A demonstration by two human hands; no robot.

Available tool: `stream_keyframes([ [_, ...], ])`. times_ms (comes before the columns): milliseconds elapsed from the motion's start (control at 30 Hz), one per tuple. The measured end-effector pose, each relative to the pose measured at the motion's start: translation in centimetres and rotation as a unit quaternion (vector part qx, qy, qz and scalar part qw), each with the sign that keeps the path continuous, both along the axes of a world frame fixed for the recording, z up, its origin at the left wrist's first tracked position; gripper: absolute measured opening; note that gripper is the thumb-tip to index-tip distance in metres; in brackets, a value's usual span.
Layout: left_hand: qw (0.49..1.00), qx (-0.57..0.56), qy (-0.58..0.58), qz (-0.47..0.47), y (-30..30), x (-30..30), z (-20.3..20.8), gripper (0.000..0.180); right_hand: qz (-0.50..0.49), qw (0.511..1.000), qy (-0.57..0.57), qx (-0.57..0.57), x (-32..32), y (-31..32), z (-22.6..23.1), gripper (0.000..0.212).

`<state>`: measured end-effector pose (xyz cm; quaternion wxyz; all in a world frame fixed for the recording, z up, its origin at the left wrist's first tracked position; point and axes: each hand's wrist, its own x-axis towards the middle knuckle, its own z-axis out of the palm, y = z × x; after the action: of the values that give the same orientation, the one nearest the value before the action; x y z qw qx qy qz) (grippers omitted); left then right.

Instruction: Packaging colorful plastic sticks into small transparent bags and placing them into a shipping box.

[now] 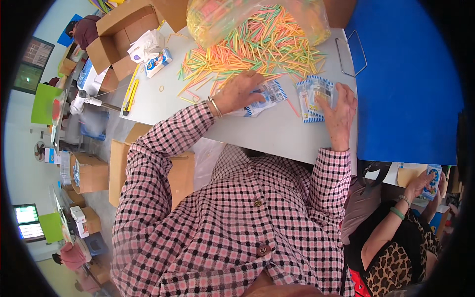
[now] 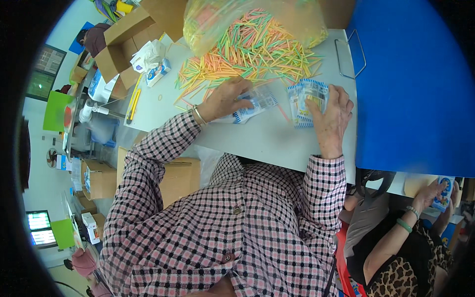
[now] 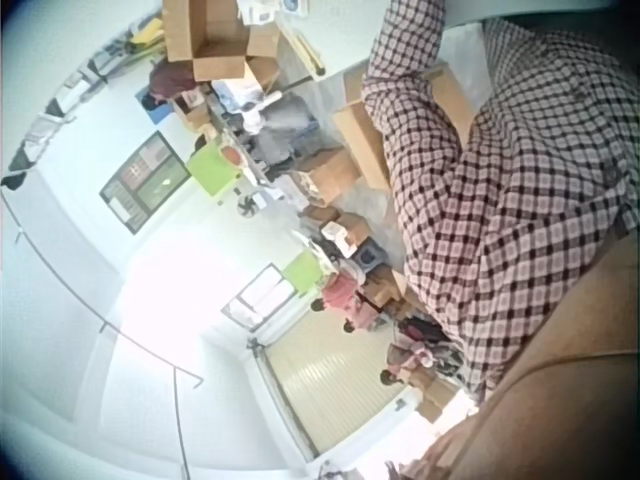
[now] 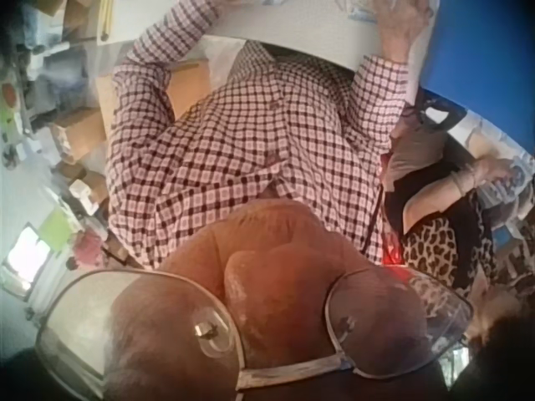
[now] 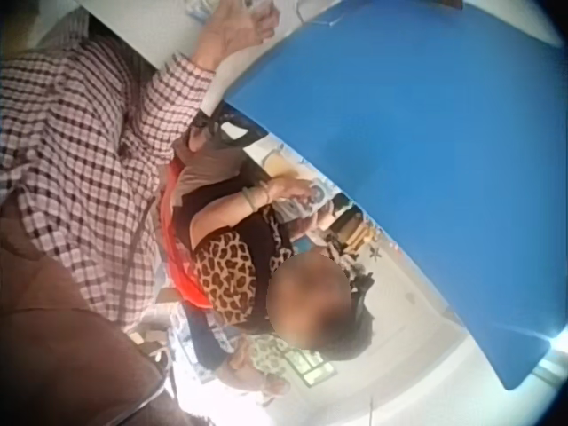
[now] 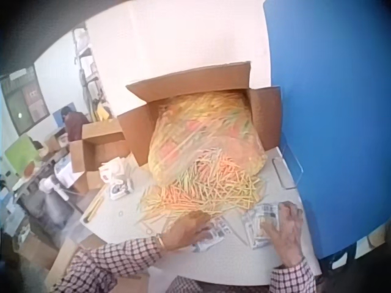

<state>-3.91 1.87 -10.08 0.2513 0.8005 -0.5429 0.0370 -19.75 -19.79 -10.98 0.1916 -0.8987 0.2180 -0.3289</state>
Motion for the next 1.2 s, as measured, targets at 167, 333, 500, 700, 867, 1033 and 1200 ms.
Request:
stream_keyframes([
  [167, 0.999, -0.01, 0.038, 0.008, 0.0, 0.8, -0.7, 0.024, 0.068, 0.996, -0.063, -0.007, 0.3, 2.8, 1.7, 0.034],
  [333, 0.99, -0.072, 0.112, 0.037, 0.4, 0.5, 1.5, 0.02, 0.19, 0.971, -0.078, 0.123, 1.8, 5.7, 0.6, 0.021],
  [500, 0.967, -0.086, 0.229, 0.071, 0.6, -1.0, 2.5, 0.022, 0.217, 0.924, -0.06, 0.309, 4.3, 7.6, -0.6, 0.017],
  [700, 0.966, -0.113, 0.225, 0.053, 0.6, -1.0, 3.2, 0.041, 0.229, 0.887, -0.028, 0.399, 4.5, 7.5, -0.6, 0.023],
  [867, 0.868, -0.158, 0.47, -0.035, 0.4, -0.2, 3.6, 0.047, 0.316, 0.768, -0.065, 0.553, 3.9, 7.6, 0.9, 0.018],
  [1033, 0.843, -0.13, 0.522, -0.016, 1.3, -0.6, 3.9, 0.042, 0.304, 0.84, 0.003, 0.449, 3.8, 6.2, -0.5, 0.018],
  [1200, 0.864, -0.135, 0.483, 0.03, 1.6, -0.7, 3.0, 0.035, 0.278, 0.859, -0.038, 0.429, 4.2, 8.0, -0.3, 0.019],
])
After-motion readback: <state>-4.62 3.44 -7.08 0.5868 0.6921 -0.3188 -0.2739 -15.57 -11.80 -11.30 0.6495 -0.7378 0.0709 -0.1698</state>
